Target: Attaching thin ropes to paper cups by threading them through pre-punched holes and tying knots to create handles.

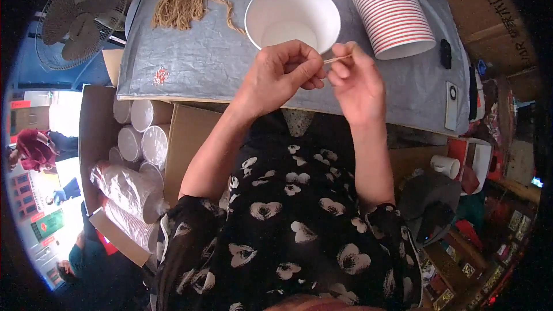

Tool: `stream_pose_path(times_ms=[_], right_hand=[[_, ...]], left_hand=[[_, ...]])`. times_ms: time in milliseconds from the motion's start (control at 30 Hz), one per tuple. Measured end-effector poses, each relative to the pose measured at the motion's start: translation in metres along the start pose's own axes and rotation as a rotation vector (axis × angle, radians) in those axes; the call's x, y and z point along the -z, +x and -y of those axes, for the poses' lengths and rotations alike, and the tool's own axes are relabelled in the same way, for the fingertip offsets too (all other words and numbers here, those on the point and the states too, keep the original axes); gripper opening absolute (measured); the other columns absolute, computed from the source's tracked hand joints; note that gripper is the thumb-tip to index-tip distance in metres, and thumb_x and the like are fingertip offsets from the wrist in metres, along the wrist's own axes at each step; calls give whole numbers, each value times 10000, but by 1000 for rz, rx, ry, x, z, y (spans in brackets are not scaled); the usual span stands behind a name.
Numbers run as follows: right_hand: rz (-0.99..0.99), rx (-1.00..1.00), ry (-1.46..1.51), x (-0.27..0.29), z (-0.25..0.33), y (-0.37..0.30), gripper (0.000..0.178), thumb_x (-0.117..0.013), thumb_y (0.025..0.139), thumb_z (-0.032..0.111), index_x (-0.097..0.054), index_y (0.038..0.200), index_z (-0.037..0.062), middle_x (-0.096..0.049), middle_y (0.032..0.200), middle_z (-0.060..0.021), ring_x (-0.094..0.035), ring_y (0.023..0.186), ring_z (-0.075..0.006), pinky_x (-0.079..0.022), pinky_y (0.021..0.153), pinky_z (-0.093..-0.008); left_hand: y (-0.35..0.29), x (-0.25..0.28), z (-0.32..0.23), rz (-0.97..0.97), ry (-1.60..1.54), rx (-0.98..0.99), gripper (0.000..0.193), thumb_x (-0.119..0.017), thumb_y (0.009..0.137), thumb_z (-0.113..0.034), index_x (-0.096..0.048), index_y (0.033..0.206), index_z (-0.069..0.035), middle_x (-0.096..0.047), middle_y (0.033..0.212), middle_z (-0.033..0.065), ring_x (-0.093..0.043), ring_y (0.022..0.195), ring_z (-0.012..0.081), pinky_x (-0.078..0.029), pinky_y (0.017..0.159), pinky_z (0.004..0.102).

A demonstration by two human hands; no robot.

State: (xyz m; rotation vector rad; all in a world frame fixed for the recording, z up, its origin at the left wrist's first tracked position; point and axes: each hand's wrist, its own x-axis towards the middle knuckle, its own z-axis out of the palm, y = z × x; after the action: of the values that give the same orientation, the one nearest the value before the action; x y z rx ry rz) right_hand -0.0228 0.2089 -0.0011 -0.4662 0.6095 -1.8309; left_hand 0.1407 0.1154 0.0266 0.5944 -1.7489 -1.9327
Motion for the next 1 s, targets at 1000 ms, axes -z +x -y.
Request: stream_pose_path(times_ms=[1000], right_hand=[[-306, 227, -558, 3, 1, -19, 211, -755, 892, 193, -725, 966, -3, -668, 776, 4, -525, 650, -64, -424, 589, -222]], left_hand=[[19, -38, 0, -96, 72, -28, 176, -613, 993, -124, -632, 1009, 51, -714, 881, 99, -698, 778, 137, -588, 698, 267]])
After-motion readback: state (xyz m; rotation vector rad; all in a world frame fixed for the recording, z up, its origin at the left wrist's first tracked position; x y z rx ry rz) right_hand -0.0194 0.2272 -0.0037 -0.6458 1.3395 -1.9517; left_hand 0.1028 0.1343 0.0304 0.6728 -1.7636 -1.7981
